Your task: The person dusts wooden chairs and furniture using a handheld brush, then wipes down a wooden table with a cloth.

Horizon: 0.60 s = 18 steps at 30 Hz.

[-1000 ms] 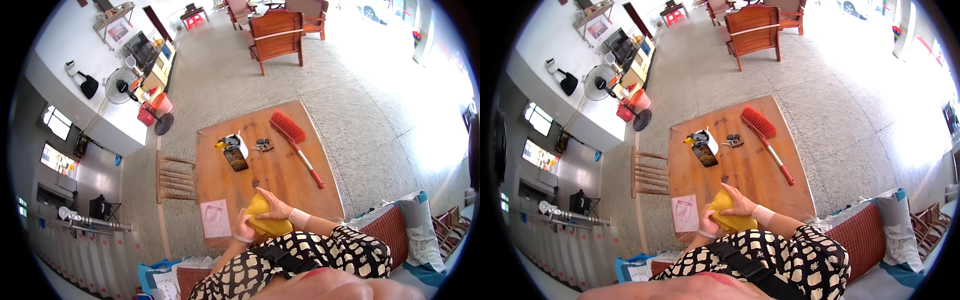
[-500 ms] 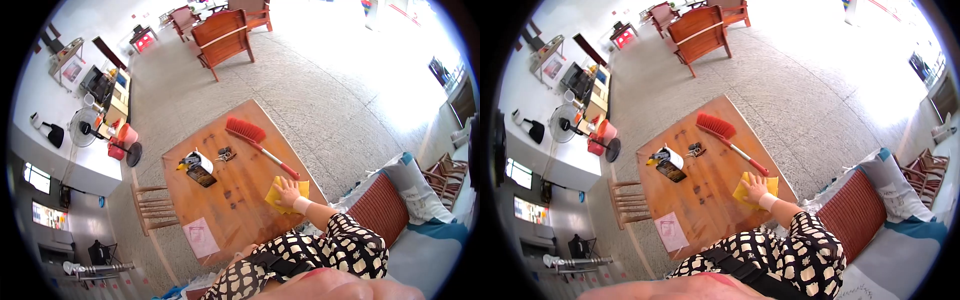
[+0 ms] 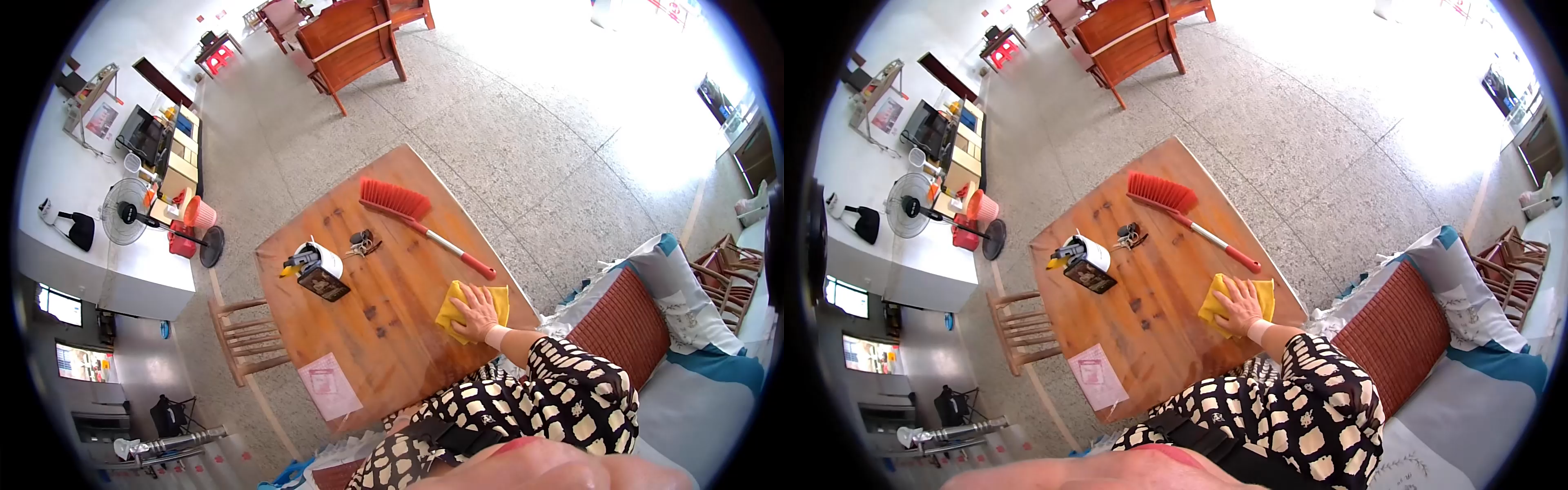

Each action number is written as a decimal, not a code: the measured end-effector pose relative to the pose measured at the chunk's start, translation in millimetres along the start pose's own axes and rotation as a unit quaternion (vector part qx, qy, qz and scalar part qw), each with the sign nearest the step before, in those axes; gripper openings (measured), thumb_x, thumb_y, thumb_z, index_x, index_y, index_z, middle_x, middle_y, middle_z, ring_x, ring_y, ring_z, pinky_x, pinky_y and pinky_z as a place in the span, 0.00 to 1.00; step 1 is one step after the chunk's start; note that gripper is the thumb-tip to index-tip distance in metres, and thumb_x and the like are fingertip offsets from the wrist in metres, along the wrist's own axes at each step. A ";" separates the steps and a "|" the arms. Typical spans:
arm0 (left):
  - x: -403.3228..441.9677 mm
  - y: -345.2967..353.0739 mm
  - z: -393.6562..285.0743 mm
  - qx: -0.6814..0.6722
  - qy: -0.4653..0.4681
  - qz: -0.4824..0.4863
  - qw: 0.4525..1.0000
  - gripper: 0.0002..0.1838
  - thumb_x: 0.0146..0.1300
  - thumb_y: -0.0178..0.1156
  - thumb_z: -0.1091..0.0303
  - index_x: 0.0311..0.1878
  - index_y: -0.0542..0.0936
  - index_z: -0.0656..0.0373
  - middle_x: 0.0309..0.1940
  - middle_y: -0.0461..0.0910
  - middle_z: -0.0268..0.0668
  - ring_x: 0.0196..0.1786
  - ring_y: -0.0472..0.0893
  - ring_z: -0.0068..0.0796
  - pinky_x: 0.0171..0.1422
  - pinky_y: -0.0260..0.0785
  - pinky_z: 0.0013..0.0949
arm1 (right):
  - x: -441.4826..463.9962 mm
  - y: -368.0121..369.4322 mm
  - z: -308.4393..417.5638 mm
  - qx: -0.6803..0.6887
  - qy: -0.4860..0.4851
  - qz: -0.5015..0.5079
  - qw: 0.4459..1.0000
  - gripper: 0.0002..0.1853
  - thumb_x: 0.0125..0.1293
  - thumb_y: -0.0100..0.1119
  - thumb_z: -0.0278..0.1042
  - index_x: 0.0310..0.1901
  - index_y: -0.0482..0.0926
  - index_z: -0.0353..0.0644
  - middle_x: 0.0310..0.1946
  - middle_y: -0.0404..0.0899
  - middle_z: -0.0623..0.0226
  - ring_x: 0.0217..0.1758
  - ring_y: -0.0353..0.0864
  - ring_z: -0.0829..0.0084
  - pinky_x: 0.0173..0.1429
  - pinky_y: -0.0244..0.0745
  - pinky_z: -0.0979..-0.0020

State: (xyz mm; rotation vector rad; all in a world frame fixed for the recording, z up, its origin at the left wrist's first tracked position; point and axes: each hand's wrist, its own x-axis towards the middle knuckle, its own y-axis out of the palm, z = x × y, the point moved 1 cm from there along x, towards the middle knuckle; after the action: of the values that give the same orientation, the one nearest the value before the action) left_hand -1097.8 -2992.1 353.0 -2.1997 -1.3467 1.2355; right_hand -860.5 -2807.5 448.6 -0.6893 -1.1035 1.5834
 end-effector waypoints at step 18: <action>-16.3 25.1 42.0 0.105 0.081 -0.099 0.986 0.04 0.53 0.51 0.64 0.31 0.73 0.50 0.33 0.72 0.26 0.38 0.70 0.19 0.46 0.61 0.27 | 8.1 4.0 2.8 -0.008 -0.004 0.022 1.000 0.26 0.42 0.54 0.50 0.46 0.68 0.52 0.54 0.55 0.59 0.59 0.50 0.56 0.61 0.42 0.53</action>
State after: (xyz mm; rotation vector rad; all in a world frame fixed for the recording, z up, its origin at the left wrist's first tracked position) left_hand -1119.1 -3026.7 321.2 -1.9246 -1.2730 1.0500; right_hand -867.0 -2800.8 446.9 -0.7216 -1.1146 1.6177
